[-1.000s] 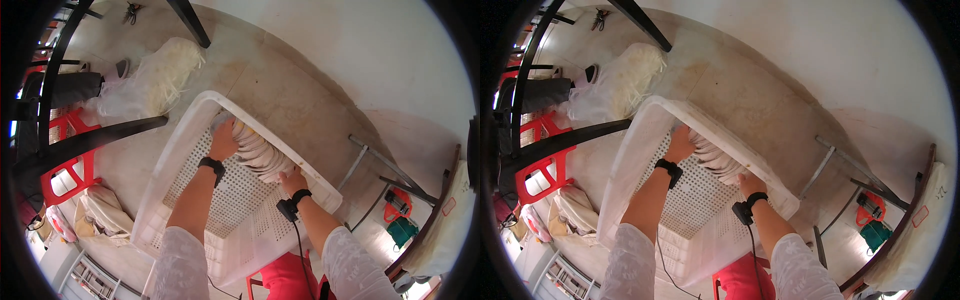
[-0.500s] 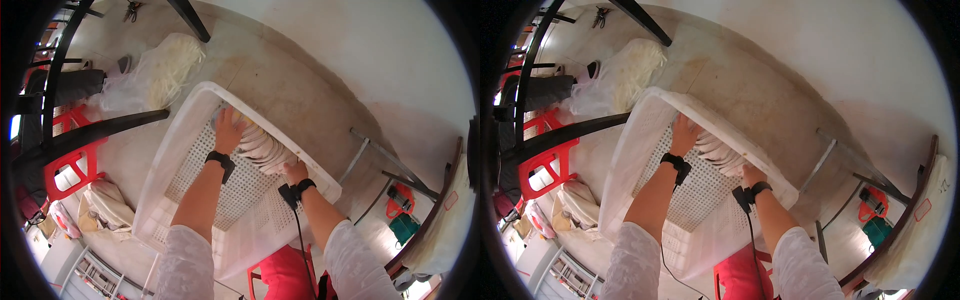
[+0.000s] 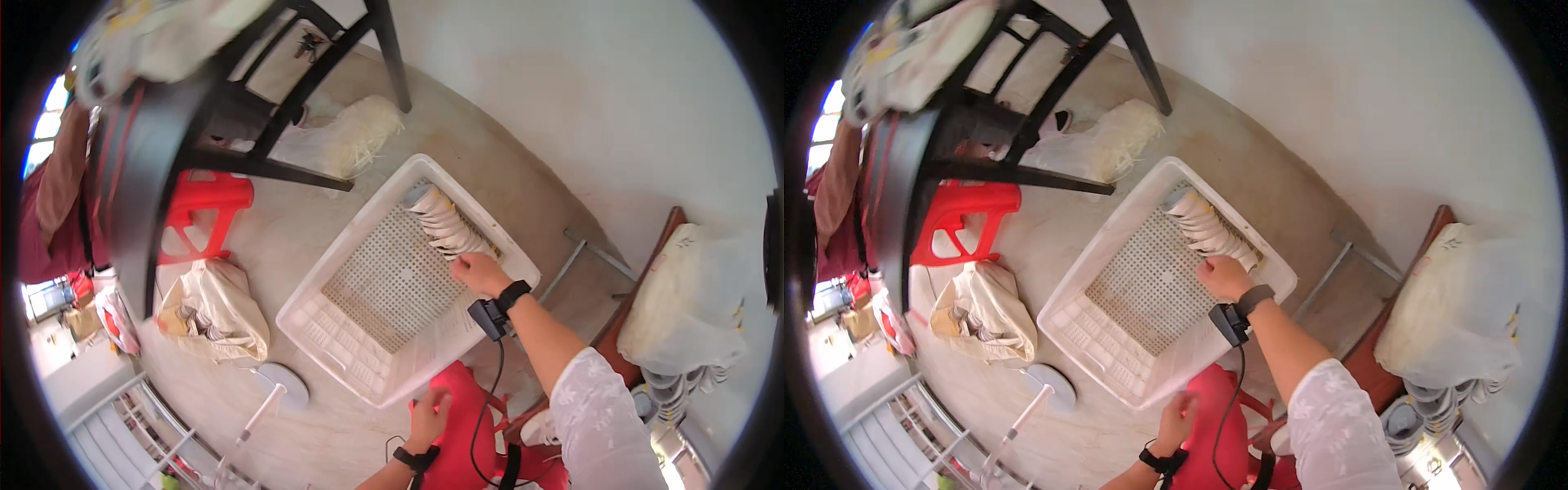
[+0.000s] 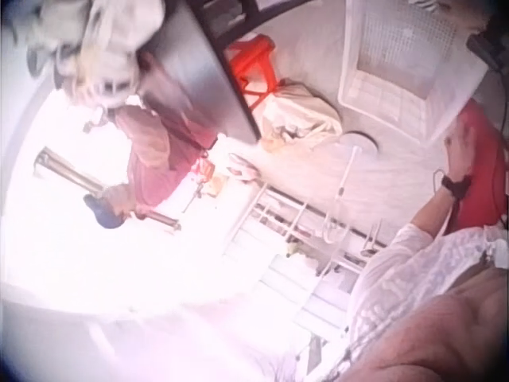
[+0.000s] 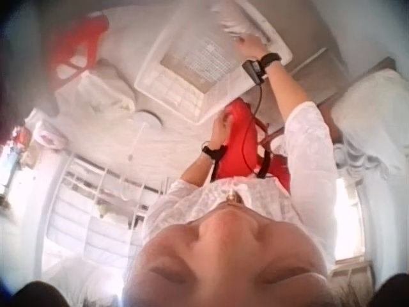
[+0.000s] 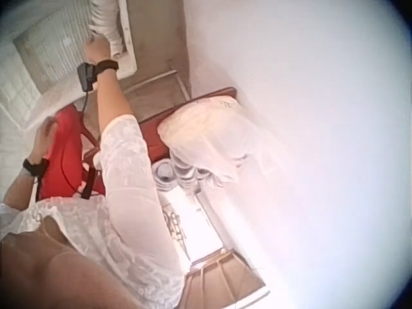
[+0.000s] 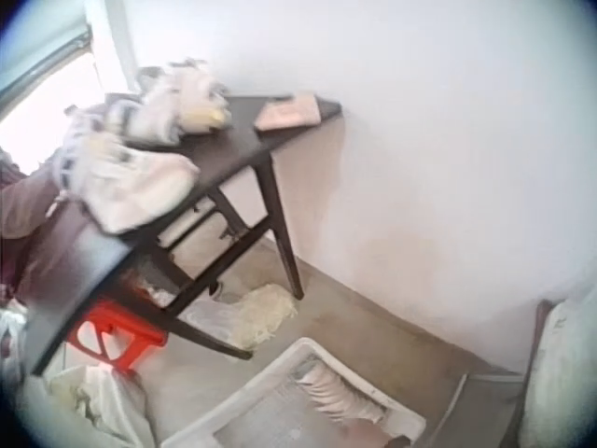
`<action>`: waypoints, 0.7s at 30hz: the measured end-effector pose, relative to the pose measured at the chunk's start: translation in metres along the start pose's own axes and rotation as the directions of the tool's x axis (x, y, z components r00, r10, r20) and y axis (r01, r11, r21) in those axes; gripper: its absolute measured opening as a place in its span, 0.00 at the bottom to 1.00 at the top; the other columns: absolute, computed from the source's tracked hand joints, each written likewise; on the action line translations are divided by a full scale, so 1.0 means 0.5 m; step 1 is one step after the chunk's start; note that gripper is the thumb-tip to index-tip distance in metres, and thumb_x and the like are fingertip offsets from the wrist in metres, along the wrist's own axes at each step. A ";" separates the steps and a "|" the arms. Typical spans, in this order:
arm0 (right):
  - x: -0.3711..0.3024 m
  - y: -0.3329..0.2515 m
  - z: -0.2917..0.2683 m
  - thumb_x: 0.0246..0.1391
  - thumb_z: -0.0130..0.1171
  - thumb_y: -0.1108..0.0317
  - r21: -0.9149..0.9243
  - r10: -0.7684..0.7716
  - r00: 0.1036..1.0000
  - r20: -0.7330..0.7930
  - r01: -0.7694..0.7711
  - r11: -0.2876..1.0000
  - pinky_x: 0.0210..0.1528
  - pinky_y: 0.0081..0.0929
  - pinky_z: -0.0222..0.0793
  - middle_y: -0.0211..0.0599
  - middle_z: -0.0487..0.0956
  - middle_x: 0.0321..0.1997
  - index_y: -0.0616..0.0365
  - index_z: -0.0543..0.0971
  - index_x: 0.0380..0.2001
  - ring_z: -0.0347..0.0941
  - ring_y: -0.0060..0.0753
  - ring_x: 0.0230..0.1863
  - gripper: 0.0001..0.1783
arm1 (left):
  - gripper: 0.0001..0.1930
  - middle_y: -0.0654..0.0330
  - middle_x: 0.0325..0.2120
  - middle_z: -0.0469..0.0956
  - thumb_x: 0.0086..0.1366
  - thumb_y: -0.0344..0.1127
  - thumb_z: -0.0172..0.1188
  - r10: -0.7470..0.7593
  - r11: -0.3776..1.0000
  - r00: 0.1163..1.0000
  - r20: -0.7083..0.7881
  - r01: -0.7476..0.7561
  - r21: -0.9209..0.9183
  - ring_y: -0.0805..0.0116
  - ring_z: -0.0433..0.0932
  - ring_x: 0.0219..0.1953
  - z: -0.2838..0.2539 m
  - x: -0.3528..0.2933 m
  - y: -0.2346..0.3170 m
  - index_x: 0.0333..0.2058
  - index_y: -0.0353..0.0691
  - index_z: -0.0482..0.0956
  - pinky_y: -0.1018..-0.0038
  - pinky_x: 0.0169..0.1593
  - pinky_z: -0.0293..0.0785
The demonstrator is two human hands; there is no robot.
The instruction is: Lacing shoes and organizing them into a bin in a workshop setting.
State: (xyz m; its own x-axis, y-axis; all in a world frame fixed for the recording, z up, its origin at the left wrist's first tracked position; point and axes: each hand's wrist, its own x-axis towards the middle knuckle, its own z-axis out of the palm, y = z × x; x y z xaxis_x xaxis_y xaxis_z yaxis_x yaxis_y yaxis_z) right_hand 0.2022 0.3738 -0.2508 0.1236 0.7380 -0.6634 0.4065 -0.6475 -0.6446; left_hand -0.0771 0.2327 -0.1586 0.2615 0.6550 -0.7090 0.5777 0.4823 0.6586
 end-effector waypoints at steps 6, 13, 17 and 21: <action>-0.423 -0.334 -0.202 0.66 0.44 0.66 0.862 -0.094 0.991 -0.094 0.129 0.491 0.21 0.12 0.51 0.30 0.78 0.35 0.61 0.75 0.42 0.58 0.10 0.21 0.13 | 0.19 0.48 0.47 0.74 0.59 0.42 0.61 0.230 0.849 0.909 0.348 -0.363 0.385 0.48 0.71 0.51 0.008 -0.141 0.015 0.47 0.40 0.75 0.59 0.52 0.69; -1.028 -0.213 -0.242 0.63 0.47 0.72 0.645 -0.025 0.889 -0.458 0.352 0.678 0.19 0.15 0.63 0.35 0.74 0.31 0.64 0.70 0.33 0.69 0.18 0.21 0.07 | 0.23 0.41 0.55 0.65 0.57 0.42 0.62 0.344 0.673 0.827 0.444 -0.547 0.498 0.41 0.64 0.57 0.062 -0.186 0.005 0.50 0.39 0.72 0.56 0.61 0.61; -1.240 -0.008 -0.197 0.67 0.43 0.61 0.744 0.001 0.795 -0.606 0.567 0.354 0.12 0.11 0.50 0.33 0.72 0.30 0.63 0.70 0.33 0.59 0.12 0.14 0.15 | 0.25 0.42 0.55 0.64 0.55 0.40 0.64 0.475 0.517 0.741 0.474 -0.671 0.531 0.41 0.63 0.57 0.096 -0.199 0.000 0.50 0.38 0.70 0.55 0.61 0.61; -1.377 0.129 -0.088 0.68 0.39 0.56 0.547 0.141 0.535 -0.833 0.760 0.352 0.12 0.10 0.41 0.30 0.69 0.27 0.60 0.71 0.37 0.48 0.09 0.11 0.18 | 0.26 0.43 0.54 0.65 0.52 0.38 0.66 0.664 0.377 0.631 0.401 -0.746 0.549 0.43 0.64 0.56 0.125 -0.199 -0.043 0.50 0.39 0.70 0.56 0.59 0.63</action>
State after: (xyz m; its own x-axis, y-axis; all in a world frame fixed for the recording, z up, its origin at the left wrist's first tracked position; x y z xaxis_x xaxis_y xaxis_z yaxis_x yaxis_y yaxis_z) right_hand 0.1832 -0.1675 0.1810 0.8775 0.4619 -0.1292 -0.2587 0.2289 -0.9385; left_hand -0.0672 0.1208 -0.1179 0.8587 0.5001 -0.1116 0.4475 -0.6258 0.6389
